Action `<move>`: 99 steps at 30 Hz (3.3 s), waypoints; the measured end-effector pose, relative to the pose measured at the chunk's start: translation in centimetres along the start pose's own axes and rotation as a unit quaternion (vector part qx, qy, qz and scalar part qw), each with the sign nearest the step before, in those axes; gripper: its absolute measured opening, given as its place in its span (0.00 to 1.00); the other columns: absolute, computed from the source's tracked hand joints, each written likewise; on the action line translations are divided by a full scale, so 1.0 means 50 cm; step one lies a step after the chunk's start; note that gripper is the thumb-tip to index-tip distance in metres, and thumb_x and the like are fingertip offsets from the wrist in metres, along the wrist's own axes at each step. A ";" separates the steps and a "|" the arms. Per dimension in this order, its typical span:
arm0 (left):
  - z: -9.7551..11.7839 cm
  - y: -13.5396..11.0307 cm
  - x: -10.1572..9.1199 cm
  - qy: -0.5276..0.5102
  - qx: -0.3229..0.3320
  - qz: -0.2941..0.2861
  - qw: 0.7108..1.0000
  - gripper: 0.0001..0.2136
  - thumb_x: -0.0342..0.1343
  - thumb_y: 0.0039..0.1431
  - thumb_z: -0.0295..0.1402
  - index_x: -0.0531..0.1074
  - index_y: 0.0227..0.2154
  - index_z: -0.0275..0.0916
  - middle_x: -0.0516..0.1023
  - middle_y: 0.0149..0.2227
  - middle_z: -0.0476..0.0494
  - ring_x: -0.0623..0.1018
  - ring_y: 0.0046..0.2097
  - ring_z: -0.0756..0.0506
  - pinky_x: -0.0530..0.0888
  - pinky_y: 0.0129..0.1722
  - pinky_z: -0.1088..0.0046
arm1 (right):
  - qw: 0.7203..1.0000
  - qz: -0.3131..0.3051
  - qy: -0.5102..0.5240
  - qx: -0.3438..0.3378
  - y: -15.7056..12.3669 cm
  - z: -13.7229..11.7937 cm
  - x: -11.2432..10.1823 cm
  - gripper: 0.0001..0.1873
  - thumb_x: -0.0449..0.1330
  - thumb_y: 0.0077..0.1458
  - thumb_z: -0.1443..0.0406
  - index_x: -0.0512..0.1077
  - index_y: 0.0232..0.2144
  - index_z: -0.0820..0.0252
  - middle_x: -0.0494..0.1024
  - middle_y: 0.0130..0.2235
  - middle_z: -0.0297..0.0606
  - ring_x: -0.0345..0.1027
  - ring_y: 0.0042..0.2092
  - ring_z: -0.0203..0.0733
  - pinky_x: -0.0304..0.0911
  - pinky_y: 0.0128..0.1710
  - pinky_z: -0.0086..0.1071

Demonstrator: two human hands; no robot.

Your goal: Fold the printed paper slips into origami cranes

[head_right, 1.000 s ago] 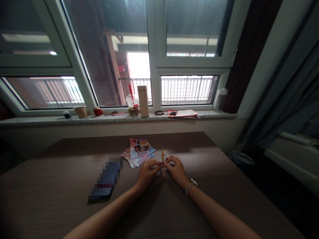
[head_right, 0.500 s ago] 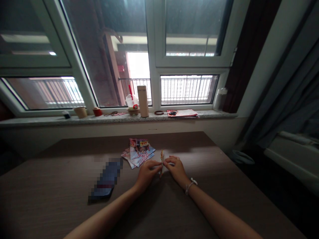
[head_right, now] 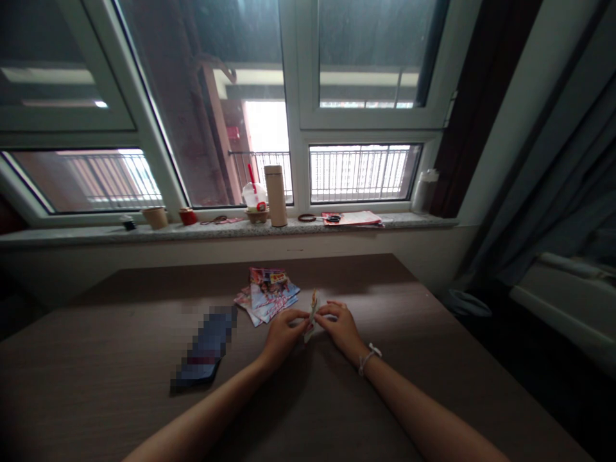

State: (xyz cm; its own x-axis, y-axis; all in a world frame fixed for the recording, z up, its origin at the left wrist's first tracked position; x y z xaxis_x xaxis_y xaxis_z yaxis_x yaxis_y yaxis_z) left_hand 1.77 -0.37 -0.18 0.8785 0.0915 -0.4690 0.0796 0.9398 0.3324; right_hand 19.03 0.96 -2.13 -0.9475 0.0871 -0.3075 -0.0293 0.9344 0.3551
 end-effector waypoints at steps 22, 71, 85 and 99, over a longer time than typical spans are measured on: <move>-0.005 0.016 -0.005 -0.074 -0.053 0.008 0.996 0.05 0.60 0.46 0.34 0.76 0.24 0.38 0.81 0.29 0.47 0.80 0.36 0.44 0.72 0.39 0.71 | 1.000 0.004 0.002 0.028 -0.002 -0.003 -0.005 0.11 0.65 0.45 0.55 0.81 0.29 0.54 0.80 0.42 0.43 0.63 0.57 0.52 0.56 0.58 0.43; -0.035 0.026 0.004 -0.045 -0.036 0.000 0.998 0.06 0.66 0.46 0.33 0.83 0.29 0.41 0.81 0.35 0.44 0.79 0.41 0.43 0.73 0.44 0.68 | 0.992 0.003 0.123 0.038 -0.003 -0.007 0.012 0.22 0.67 0.40 0.59 0.64 0.37 0.55 0.76 0.29 0.31 0.74 0.39 0.47 0.67 0.43 0.39; -0.011 0.004 -0.001 0.191 -0.032 -0.013 0.981 0.01 0.65 0.48 0.33 0.81 0.26 0.46 0.68 0.56 0.45 0.62 0.59 0.33 0.60 0.57 0.52 | 0.996 -0.013 -0.091 0.021 -0.012 0.002 0.016 0.18 0.64 0.44 0.63 0.68 0.40 0.54 0.78 0.30 0.30 0.67 0.48 0.49 0.50 0.57 0.49; -0.011 -0.004 -0.004 0.273 0.018 -0.001 0.962 0.08 0.66 0.50 0.35 0.80 0.34 0.53 0.65 0.59 0.51 0.60 0.61 0.35 0.60 0.58 0.52 | 0.975 -0.039 -0.218 0.003 -0.012 -0.005 0.009 0.05 0.64 0.50 0.61 0.79 0.32 0.50 0.74 0.41 0.37 0.59 0.51 0.49 0.53 0.55 0.41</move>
State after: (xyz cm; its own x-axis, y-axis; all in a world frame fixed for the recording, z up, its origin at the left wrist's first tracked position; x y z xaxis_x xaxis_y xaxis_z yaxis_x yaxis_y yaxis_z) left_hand 1.33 -0.37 -0.61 0.5006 0.2573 -0.8266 0.1059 0.9295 0.3534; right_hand 18.53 0.37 -2.26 -0.7173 0.1529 -0.6797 -0.0931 0.9459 0.3110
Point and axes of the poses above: each hand's wrist, its own y-axis towards the middle knuckle, its own x-axis out of the palm, z = x × y, the point moved 1 cm from there along y, towards the middle knuckle
